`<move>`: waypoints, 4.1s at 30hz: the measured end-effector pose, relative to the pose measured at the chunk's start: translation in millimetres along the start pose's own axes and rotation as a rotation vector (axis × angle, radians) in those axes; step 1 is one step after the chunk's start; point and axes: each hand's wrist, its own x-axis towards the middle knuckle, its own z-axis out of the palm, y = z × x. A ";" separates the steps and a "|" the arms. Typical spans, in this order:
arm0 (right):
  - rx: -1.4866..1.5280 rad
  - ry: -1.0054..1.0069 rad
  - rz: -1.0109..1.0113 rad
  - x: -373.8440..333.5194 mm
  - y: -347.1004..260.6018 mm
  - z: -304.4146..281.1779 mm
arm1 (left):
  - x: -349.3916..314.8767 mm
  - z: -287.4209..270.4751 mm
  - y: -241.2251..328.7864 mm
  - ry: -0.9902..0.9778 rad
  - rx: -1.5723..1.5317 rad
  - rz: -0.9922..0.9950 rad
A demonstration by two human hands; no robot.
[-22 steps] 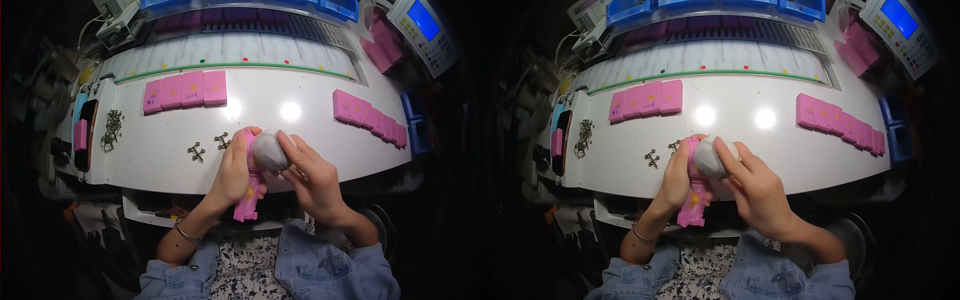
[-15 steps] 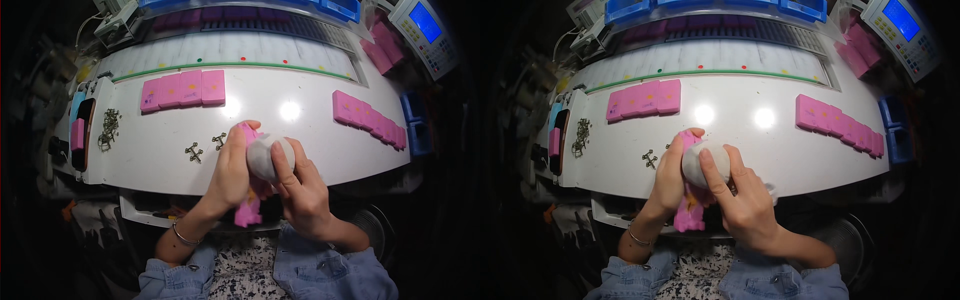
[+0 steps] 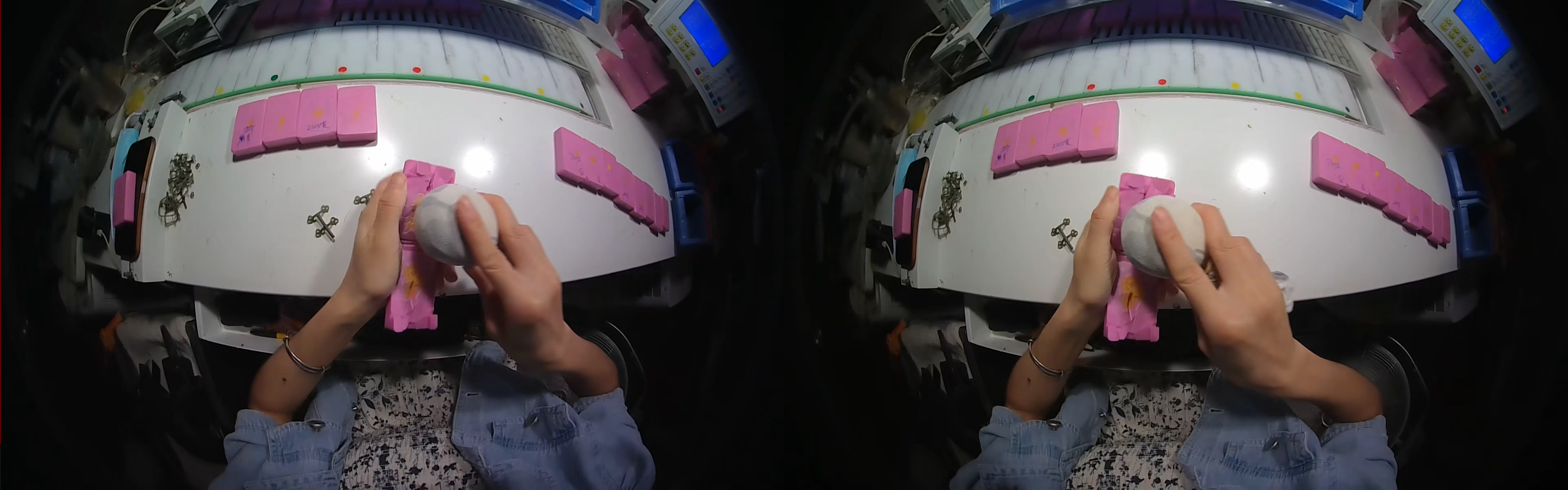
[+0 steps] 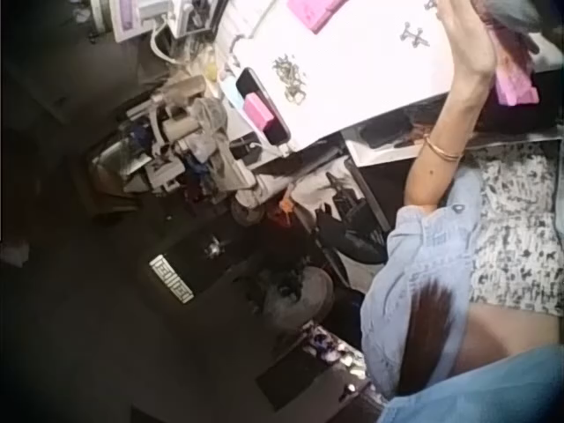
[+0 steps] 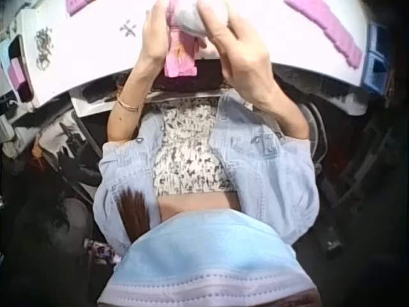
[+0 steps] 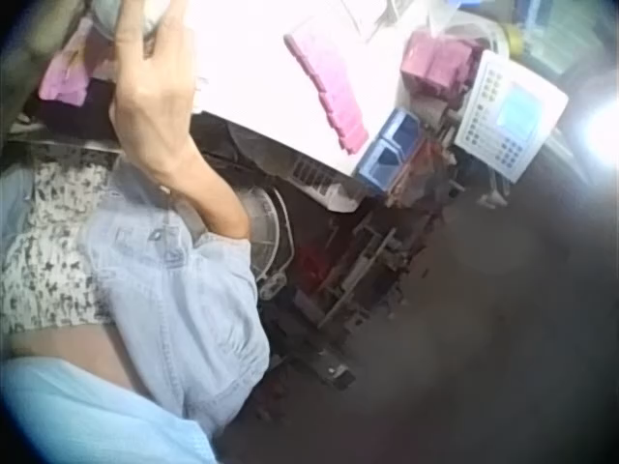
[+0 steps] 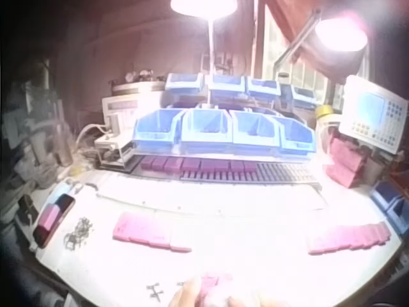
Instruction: Assembling small metal jewelry-like components using rubber molds and hand tools at a workshop station.
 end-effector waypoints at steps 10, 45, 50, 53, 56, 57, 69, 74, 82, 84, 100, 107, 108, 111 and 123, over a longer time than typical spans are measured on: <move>0.093 -0.143 0.057 -3.3 -20.1 -4.3 | 0.9 8.3 7.3 0.058 0.228 0.554; 0.804 0.137 0.318 22.3 -9.8 12.3 | -24.1 -18.7 10.9 -0.045 0.286 0.533; 0.903 0.088 0.354 32.9 -11.0 19.4 | -22.3 -31.8 16.4 -0.039 0.421 0.682; 1.094 0.069 0.429 40.8 -12.3 21.1 | -21.4 -28.4 33.0 -0.114 0.132 0.217; 1.342 -0.034 0.510 59.0 -8.1 12.9 | -13.2 -45.4 43.2 -0.333 -0.097 -0.282; 1.222 -0.082 0.477 70.4 -6.2 15.6 | -11.6 -51.3 56.5 -0.385 -0.053 -0.268; 0.094 -0.294 -0.031 134.1 55.3 78.9 | 143.0 -272.1 197.5 0.757 0.971 0.281; 0.065 -0.343 -0.021 141.0 53.4 75.5 | 169.0 -291.0 205.9 1.012 1.514 0.298; 0.087 -0.310 -0.025 145.6 56.9 78.4 | 179.8 -289.5 194.3 1.038 1.534 0.326; 0.121 -0.271 -0.012 146.6 61.1 77.0 | 185.4 -285.2 194.4 1.075 1.548 0.424; 0.615 0.054 0.053 107.3 68.0 29.7 | 201.2 -328.2 171.0 0.901 1.699 0.559; 0.620 0.214 -0.020 82.0 84.6 -9.6 | 105.7 -22.4 99.7 -0.053 0.800 0.231; 0.624 0.213 -0.026 79.1 84.6 -16.6 | 92.7 -0.9 87.2 -0.141 0.742 0.163; 0.488 0.172 -0.038 68.8 80.8 -43.1 | 66.1 54.9 73.1 -0.307 0.550 -0.218; 0.454 0.348 -0.098 49.5 85.6 -44.6 | 54.9 101.8 31.1 0.045 0.080 -0.165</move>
